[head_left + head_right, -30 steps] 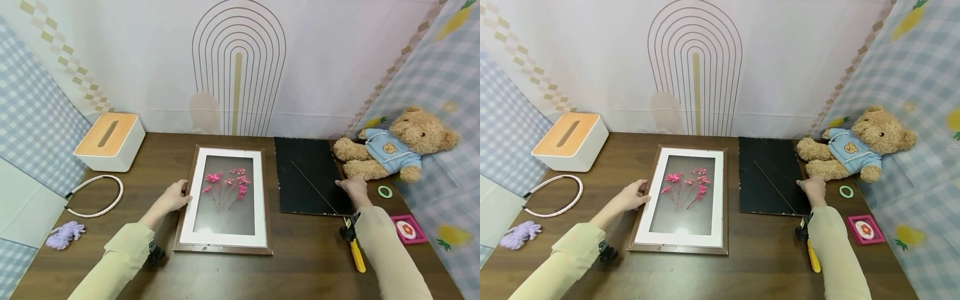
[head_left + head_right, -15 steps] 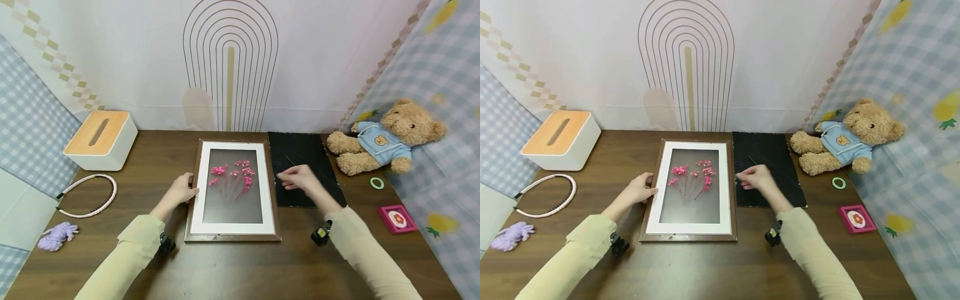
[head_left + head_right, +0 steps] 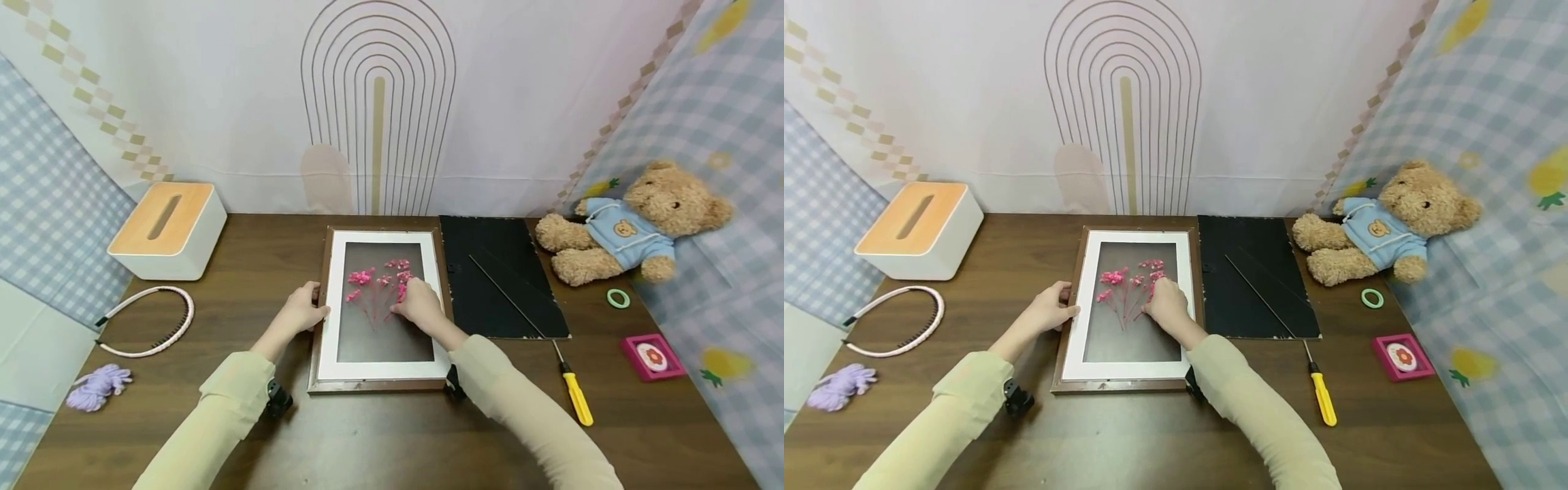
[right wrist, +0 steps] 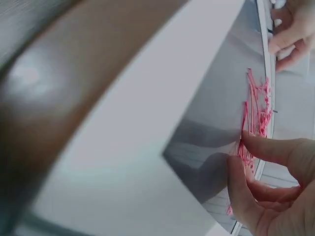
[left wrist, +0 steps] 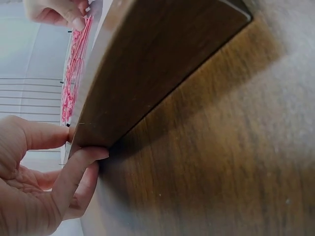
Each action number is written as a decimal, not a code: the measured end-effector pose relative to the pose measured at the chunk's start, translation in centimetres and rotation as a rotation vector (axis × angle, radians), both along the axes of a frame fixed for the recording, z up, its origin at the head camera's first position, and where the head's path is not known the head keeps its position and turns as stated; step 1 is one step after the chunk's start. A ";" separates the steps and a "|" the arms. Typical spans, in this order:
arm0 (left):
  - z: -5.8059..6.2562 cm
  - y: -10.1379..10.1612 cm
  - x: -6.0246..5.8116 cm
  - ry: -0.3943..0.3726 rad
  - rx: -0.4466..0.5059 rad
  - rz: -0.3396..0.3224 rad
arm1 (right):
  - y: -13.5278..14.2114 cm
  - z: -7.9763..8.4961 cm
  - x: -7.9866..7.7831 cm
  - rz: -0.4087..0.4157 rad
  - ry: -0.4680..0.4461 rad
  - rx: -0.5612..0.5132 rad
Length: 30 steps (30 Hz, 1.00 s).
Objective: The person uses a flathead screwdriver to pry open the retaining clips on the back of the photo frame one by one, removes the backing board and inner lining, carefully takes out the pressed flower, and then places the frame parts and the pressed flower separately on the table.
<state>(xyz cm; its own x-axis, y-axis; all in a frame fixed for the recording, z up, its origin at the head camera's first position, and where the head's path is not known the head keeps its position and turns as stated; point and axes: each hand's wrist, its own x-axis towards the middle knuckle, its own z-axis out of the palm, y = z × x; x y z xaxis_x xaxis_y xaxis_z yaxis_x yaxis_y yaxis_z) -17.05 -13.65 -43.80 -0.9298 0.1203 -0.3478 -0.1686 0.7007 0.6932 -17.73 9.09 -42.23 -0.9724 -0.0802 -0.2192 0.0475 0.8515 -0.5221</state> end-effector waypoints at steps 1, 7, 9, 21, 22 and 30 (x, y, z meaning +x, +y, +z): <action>0.0 0.0 0.0 0.009 -0.010 -0.002 | -0.1 0.1 -0.1 -0.007 -0.024 0.004; -0.2 0.2 0.2 0.036 -0.047 -0.031 | 1.0 0.1 -0.8 -0.107 -0.222 -0.149; -0.3 0.2 0.2 0.035 -0.046 -0.031 | 1.9 0.0 -1.0 -0.134 -0.298 -0.287; -0.6 0.7 0.5 0.042 -0.041 -0.048 | 15.5 1.0 2.1 0.093 -0.574 -0.736; -0.5 0.7 0.5 0.043 -0.039 -0.047 | 16.9 1.2 2.6 0.119 -0.591 -0.723; -0.3 0.1 0.3 0.054 -0.061 -0.040 | 24.2 1.4 6.1 0.124 -0.694 -0.512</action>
<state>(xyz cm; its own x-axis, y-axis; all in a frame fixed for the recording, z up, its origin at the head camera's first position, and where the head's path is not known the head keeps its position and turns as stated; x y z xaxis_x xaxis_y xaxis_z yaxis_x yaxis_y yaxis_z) -16.71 -13.60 -44.06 -0.9422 0.1383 -0.3052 -0.1029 0.7474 0.6563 -11.62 33.34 -40.82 -0.6103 -0.4276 -0.6669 0.4189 0.5403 -0.7298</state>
